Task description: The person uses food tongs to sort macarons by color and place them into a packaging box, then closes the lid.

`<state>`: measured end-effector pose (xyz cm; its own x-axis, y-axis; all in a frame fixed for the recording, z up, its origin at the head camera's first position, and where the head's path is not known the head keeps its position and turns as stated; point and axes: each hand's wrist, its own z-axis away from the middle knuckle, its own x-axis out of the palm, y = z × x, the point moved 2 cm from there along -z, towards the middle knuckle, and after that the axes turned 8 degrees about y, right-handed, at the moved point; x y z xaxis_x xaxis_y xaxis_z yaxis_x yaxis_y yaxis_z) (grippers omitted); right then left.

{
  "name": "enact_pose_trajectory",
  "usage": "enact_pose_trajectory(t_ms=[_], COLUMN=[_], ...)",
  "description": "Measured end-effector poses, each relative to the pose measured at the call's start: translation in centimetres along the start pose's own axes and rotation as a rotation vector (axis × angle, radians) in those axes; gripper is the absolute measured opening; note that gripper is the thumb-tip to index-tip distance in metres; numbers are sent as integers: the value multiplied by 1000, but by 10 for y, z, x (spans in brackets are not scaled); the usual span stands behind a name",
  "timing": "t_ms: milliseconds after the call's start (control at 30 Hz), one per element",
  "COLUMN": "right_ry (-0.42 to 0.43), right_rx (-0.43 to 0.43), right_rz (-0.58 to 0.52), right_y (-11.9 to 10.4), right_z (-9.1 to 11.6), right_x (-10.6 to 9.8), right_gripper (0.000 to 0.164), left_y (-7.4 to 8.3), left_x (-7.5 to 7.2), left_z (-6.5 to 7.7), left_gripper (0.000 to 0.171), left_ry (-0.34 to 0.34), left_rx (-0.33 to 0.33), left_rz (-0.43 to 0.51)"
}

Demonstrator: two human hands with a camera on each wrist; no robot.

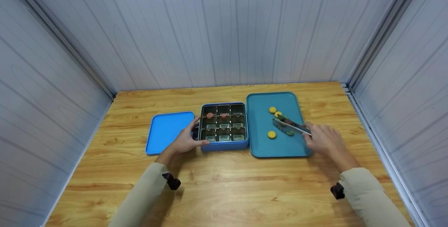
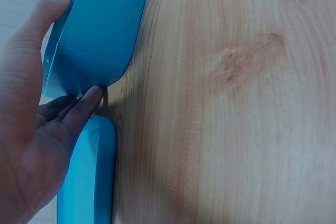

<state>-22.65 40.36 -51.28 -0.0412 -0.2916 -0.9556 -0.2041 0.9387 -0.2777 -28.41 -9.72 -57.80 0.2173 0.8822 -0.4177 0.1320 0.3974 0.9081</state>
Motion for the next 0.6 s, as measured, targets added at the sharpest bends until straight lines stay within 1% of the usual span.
enact_pose_trajectory(t_ms=[200,400,500,600], right_ry=[35,31,36,21], right_rx=[-23,-20,-18,-19], right_rz=[-5,-25,-23,-20], right_y=[0,2,1,-2], right_z=[-1,-3,-4,-4], right_x=[-9,-16,-16,-11], right_gripper=[41,43,42,42], left_y=[0,1,1,1], left_x=[1,0,-1,-1], left_z=[0,0,1,0], left_gripper=[115,116,117,117], left_ry=[0,-6,-6,0], left_rx=[2,-18,-25,-17], left_rz=[-3,-21,-35,-33])
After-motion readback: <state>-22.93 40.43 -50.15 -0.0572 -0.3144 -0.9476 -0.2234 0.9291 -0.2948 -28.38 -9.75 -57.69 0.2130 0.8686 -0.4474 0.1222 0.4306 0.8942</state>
